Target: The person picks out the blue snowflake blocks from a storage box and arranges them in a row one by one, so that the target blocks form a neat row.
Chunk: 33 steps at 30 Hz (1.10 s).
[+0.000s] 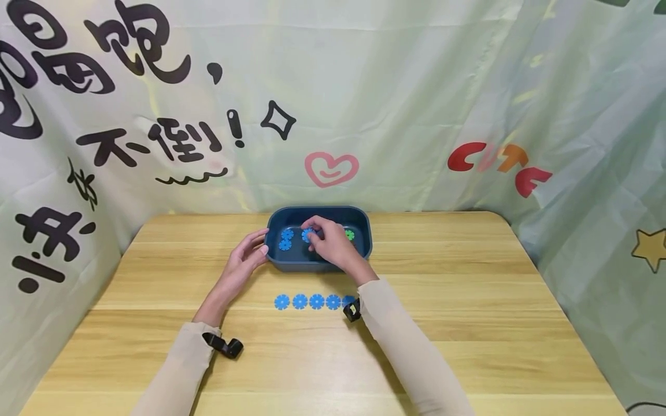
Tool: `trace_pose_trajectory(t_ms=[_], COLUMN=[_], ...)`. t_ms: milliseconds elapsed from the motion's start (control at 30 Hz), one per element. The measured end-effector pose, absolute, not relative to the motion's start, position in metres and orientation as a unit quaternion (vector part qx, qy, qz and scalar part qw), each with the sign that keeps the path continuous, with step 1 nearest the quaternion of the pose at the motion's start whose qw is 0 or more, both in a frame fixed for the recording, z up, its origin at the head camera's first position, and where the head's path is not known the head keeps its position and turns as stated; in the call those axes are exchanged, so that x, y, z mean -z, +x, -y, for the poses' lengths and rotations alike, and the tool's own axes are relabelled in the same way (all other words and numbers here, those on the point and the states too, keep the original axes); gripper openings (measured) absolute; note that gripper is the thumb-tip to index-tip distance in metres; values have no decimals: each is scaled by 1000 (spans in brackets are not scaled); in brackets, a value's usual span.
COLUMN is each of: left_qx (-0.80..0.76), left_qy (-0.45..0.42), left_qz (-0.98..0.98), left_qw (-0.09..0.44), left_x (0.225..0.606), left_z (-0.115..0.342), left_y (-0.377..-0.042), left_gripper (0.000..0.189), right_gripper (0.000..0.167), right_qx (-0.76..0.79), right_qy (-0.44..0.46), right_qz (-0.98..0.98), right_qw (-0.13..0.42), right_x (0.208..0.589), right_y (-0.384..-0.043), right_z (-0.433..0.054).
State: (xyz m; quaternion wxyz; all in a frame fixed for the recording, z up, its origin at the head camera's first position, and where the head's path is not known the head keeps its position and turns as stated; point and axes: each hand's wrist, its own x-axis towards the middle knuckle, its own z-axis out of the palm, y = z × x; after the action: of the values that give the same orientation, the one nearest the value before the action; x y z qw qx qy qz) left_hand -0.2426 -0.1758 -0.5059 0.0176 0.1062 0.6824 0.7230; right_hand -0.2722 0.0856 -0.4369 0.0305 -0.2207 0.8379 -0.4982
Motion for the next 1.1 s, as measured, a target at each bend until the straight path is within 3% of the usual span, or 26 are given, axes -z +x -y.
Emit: trace_pose_trajectory(t_ms=[600,1100], left_qx=[-714,-716], left_qy=[100,108], left_qz=[-693,-689], left_qw=[5,3], left_x=[510,509], left_z=[181,176], left_y=[-242,-242], left_gripper=[48,50], right_gripper=[21,27], right_qx=[552,570], right_qy=[-232,-210], right_qz=[-801,-793], right_qw=[-5,30], right_x=[421,423], right_y=[-239,-208], right_z=[-101,-126])
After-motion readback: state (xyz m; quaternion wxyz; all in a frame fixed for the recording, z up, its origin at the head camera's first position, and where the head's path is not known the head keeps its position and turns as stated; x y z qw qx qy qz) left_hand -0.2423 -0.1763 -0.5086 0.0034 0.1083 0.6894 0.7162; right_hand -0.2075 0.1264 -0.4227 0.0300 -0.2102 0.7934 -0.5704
